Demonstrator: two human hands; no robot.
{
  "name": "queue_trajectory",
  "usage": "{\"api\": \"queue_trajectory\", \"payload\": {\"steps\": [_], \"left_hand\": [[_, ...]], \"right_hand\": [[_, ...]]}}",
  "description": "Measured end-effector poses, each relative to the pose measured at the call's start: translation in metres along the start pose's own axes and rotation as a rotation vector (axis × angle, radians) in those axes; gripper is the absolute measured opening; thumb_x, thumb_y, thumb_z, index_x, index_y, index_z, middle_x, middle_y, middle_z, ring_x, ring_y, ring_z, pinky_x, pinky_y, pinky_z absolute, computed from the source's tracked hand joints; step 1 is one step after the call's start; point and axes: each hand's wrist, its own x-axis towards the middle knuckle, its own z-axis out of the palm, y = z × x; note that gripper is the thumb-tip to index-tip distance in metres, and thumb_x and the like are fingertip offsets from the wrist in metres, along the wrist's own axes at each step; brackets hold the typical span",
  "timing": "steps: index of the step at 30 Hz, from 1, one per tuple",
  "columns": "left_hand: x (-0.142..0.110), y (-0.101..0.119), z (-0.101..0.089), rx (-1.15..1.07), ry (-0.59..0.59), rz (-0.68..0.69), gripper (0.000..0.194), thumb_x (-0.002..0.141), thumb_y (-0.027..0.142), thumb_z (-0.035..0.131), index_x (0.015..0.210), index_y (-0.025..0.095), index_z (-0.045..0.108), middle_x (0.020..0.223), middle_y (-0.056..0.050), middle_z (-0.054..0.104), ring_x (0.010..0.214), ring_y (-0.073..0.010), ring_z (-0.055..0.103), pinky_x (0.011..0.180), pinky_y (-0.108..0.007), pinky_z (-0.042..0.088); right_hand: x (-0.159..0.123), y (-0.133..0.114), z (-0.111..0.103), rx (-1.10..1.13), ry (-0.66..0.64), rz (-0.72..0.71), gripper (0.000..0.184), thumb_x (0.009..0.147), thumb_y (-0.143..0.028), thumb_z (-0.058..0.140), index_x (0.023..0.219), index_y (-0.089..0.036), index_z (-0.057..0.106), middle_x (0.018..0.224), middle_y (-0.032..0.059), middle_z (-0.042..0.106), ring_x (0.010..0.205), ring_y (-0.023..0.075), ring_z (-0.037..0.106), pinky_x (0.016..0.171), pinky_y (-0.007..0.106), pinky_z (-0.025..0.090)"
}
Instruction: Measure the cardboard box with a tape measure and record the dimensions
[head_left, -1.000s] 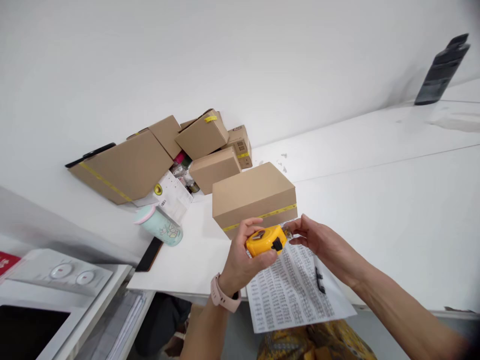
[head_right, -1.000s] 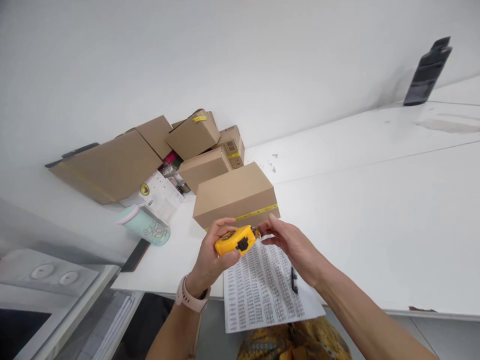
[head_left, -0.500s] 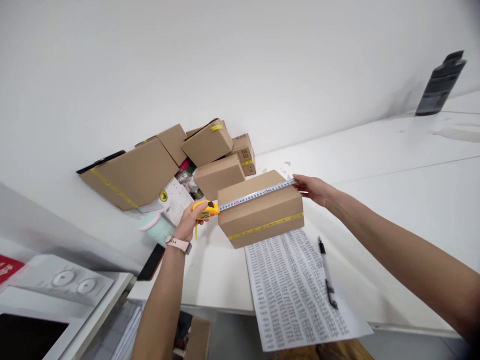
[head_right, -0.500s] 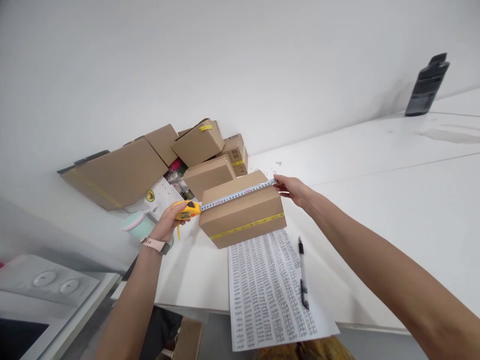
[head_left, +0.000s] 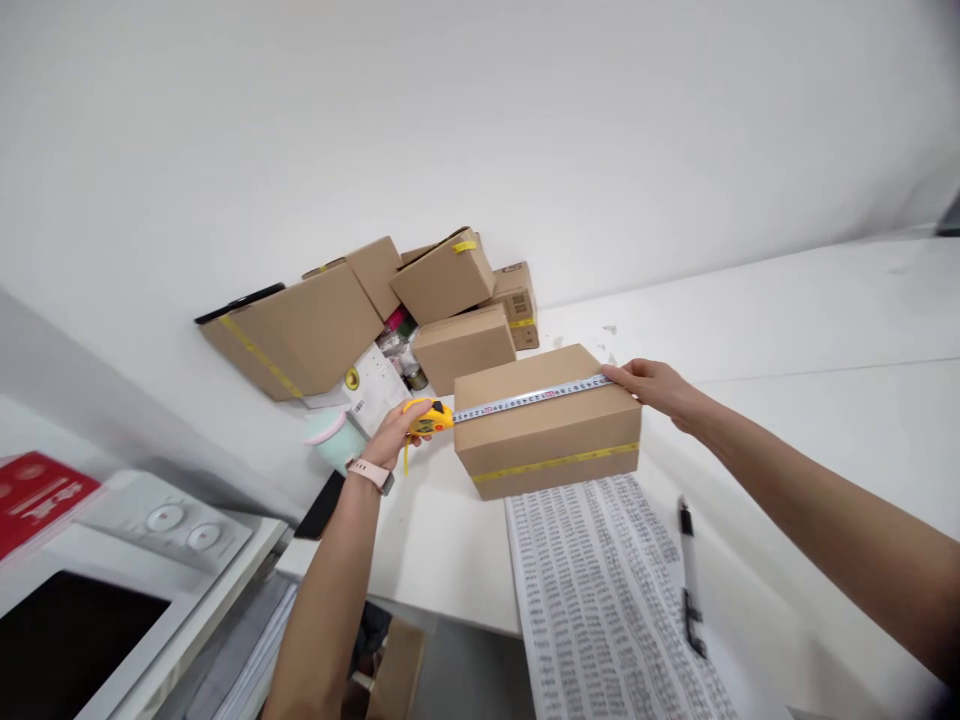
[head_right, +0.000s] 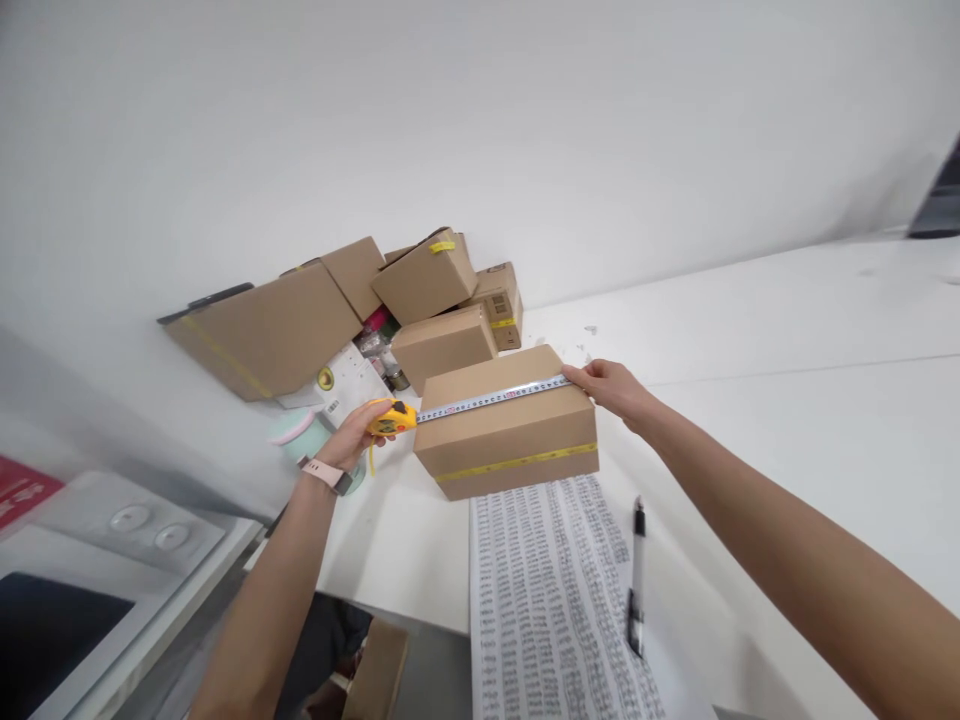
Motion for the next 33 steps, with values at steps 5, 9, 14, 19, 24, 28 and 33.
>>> {"api": "queue_trajectory", "payload": {"steps": [5,9,14,19,24,28,33], "left_hand": [[-0.0005,-0.0035,-0.0067,0.009,-0.014,-0.004,0.054,0.068,0.06,0.075,0.096,0.015,0.066,0.084,-0.007,0.072,0.061,-0.0149,0.061,0.05,-0.024,0.034],[-0.0009,-0.0037,-0.0088,0.01,-0.025,-0.007,0.053,0.069,0.06,0.073,0.096,0.015,0.066,0.083,-0.007,0.071,0.059,-0.0141,0.06,0.048,-0.024,0.033],[0.0006,-0.0023,-0.0059,0.019,-0.045,-0.004,0.052,0.07,0.059,0.072,0.097,0.015,0.066,0.084,-0.007,0.071,0.059,-0.0138,0.061,0.048,-0.023,0.034],[0.0029,-0.0031,-0.0052,0.024,-0.051,-0.013,0.054,0.068,0.06,0.072,0.097,0.015,0.065,0.084,-0.007,0.071,0.06,-0.0148,0.062,0.048,-0.024,0.035],[0.0026,-0.0041,-0.0058,0.024,-0.047,-0.012,0.053,0.07,0.06,0.072,0.097,0.016,0.065,0.085,-0.007,0.072,0.06,-0.0145,0.062,0.049,-0.023,0.034],[0.0027,-0.0042,-0.006,0.027,-0.054,-0.016,0.053,0.069,0.061,0.072,0.098,0.016,0.065,0.085,-0.007,0.071,0.059,-0.0147,0.062,0.048,-0.024,0.034],[0.0026,-0.0029,-0.0063,0.027,-0.055,-0.015,0.054,0.07,0.061,0.072,0.098,0.016,0.065,0.085,-0.008,0.071,0.06,-0.0149,0.062,0.048,-0.023,0.033]], "right_hand": [[0.0075,0.0051,0.0029,-0.086,0.025,-0.03,0.042,0.073,-0.06,0.074,0.069,-0.022,0.059,0.074,0.0033,0.065,0.07,0.0188,0.056,0.062,0.033,0.043],[0.0073,0.0061,0.0046,-0.103,0.033,-0.035,0.043,0.073,-0.061,0.073,0.069,-0.021,0.059,0.072,0.0033,0.065,0.068,0.0184,0.056,0.06,0.032,0.043],[0.0054,0.0047,0.005,-0.096,0.038,-0.031,0.042,0.072,-0.06,0.075,0.068,-0.021,0.06,0.071,0.0036,0.064,0.066,0.0173,0.054,0.058,0.032,0.043],[0.0031,0.0024,0.0051,-0.064,0.03,-0.024,0.042,0.069,-0.058,0.077,0.069,-0.02,0.061,0.073,0.0046,0.065,0.067,0.0176,0.056,0.057,0.031,0.047],[0.0022,0.0021,0.0059,-0.059,0.03,-0.023,0.044,0.07,-0.061,0.076,0.067,-0.02,0.06,0.07,0.0033,0.064,0.065,0.0167,0.055,0.057,0.032,0.048],[0.0023,0.0032,0.0058,-0.047,0.028,-0.031,0.045,0.068,-0.062,0.076,0.067,-0.02,0.059,0.07,0.0039,0.064,0.065,0.0165,0.055,0.057,0.031,0.049],[0.0016,0.0035,0.0057,-0.045,0.025,-0.05,0.048,0.066,-0.064,0.076,0.067,-0.02,0.058,0.068,0.0038,0.063,0.064,0.0168,0.055,0.056,0.032,0.05]]}}
